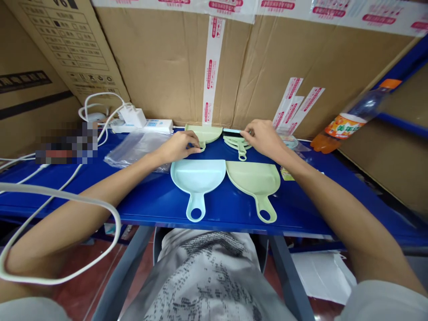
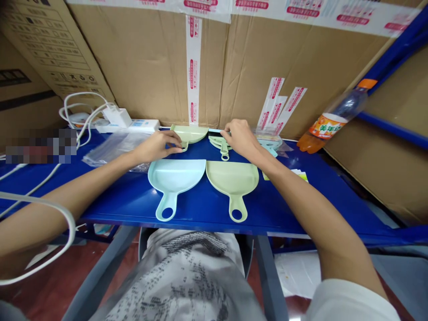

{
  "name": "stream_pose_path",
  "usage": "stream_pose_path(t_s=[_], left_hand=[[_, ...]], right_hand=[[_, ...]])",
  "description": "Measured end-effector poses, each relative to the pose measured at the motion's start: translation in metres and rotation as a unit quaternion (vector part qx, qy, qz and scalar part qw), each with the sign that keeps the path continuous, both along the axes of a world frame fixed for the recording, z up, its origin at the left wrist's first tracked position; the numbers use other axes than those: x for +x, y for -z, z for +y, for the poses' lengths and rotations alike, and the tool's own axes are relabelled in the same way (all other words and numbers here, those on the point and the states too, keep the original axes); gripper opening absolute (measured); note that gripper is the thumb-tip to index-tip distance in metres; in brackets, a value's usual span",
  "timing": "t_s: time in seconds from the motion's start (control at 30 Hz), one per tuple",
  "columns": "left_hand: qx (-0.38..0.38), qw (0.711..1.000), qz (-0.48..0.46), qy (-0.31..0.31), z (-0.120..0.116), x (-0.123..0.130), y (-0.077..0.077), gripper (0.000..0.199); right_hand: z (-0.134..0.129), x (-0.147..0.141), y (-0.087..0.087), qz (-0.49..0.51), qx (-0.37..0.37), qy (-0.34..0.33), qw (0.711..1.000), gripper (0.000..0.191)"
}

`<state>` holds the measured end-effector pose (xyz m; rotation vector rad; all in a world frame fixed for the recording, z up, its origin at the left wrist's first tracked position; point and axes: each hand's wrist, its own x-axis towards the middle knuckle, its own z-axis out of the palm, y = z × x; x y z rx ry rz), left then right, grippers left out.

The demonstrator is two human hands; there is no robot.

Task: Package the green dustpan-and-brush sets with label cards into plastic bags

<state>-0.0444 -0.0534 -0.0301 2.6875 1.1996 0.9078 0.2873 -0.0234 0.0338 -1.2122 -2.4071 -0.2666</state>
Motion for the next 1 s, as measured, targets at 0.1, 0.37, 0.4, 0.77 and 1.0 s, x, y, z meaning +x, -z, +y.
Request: stream_pose_path(t_s=[0.1, 0.37, 0.4, 0.77, 1.0], left_hand=[[-0.002, 0.999, -0.033, -0.037, -0.004, 0.001, -0.009, 0.041], [-0.062, 0.948, -0.261, -0.173, 0.000, -0.014, -0.024, 0.050], [-0.068, 0.940, -0.286, -0.172, 0.001, -0.015, -0.024, 0.050], [-0.088, 0.969, -0.187, -0.135, -0.005, -0.006, -0.019, 0.046], [-0.080, 0.995, 0.020, -0.062, -0.017, 0.007, -0.014, 0.037]], right_hand=[[-0.004, 0.002, -0.007, 0.023, 0.034, 0.002, 0.999, 0.028], [-0.103, -0.028, -0.008, -0.013, 0.196, -0.146, 0.969, 0.030], [-0.120, -0.034, -0.004, -0.029, 0.210, -0.175, 0.961, 0.029], [-0.194, -0.060, 0.039, -0.069, 0.234, -0.345, 0.906, 0.023], [-0.194, -0.069, 0.044, -0.154, 0.059, -0.359, 0.919, 0.039]])
